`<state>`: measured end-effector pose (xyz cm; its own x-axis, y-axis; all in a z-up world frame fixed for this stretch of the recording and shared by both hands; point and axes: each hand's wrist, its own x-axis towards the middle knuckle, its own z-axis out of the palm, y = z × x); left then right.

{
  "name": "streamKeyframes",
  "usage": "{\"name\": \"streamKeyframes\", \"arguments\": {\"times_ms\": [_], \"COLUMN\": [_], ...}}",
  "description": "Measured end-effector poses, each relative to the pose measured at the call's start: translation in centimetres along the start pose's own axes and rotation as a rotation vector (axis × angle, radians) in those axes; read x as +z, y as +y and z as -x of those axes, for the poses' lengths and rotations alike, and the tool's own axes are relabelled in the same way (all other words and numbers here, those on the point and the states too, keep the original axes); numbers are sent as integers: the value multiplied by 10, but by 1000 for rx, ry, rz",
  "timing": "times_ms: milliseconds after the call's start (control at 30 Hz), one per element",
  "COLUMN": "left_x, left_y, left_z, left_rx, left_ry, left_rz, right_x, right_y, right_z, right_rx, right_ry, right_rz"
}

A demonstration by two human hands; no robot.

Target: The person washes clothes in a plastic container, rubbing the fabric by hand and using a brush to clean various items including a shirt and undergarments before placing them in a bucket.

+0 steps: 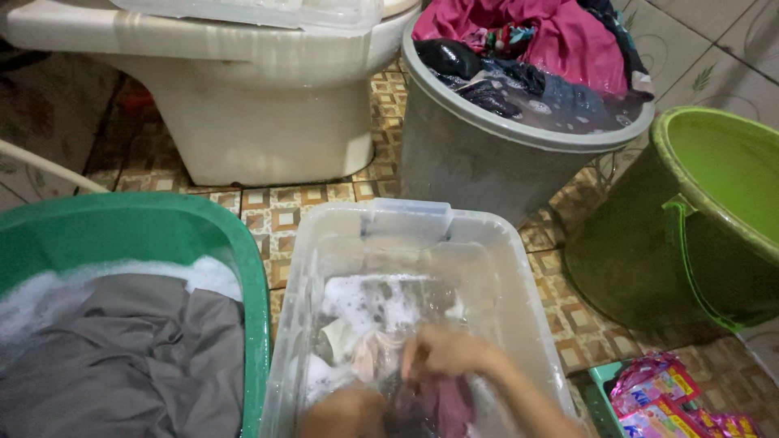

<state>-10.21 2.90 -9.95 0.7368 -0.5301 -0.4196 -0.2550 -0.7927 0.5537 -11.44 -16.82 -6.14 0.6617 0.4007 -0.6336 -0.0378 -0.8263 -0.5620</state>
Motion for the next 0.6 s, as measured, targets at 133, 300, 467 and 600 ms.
{"name": "streamKeyframes", "arguments": {"times_ms": [133,300,467,600], "left_x": [-9,-63,-148,-167], "left_y": [4,18,24,40], "left_z": [16,23,68,73], "left_rx": [203,245,-9,91], "left_ry": [-161,-162,-153,-51], "left_rz": [464,829,978,789], "right_x": [-87,-140,-142,-131], "right_y": [-45,-66,-44,-45], "right_z": [75,119,116,105], "right_rx": [-380,-385,-2,-52], "right_ry": [117,322,596,388], "right_rz": [-623,-1037,-613,-262]}}
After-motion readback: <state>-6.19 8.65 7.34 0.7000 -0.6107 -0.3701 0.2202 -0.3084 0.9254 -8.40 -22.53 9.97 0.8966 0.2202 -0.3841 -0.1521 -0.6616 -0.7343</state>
